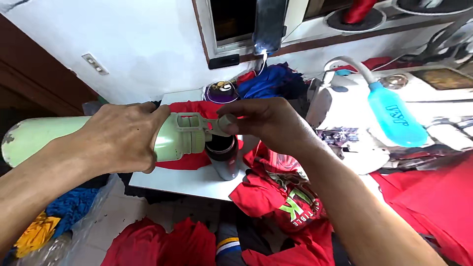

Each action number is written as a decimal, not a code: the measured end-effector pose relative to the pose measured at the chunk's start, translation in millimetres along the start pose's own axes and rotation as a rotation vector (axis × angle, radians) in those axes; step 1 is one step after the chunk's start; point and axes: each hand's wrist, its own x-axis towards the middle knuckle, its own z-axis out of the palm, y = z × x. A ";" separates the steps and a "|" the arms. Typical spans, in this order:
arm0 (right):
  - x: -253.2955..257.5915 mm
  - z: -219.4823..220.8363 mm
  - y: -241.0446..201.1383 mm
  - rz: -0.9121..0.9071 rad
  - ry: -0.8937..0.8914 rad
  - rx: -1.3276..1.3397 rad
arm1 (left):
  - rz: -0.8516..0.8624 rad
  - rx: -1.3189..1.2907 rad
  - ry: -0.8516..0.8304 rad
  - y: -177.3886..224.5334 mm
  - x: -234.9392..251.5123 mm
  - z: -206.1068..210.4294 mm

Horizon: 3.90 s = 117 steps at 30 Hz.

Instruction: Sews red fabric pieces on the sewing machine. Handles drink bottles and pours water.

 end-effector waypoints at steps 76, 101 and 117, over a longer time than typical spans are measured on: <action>2.7 -3.9 5.2 -0.115 0.057 -0.027 | 0.139 -0.051 0.167 -19.5 11.0 20.5; 1.4 -5.7 11.0 -0.117 0.061 0.023 | 0.200 -0.029 0.224 -24.5 15.5 23.7; 0.7 -7.0 14.0 -0.121 0.066 0.020 | 0.212 -0.042 0.239 -26.2 19.2 25.0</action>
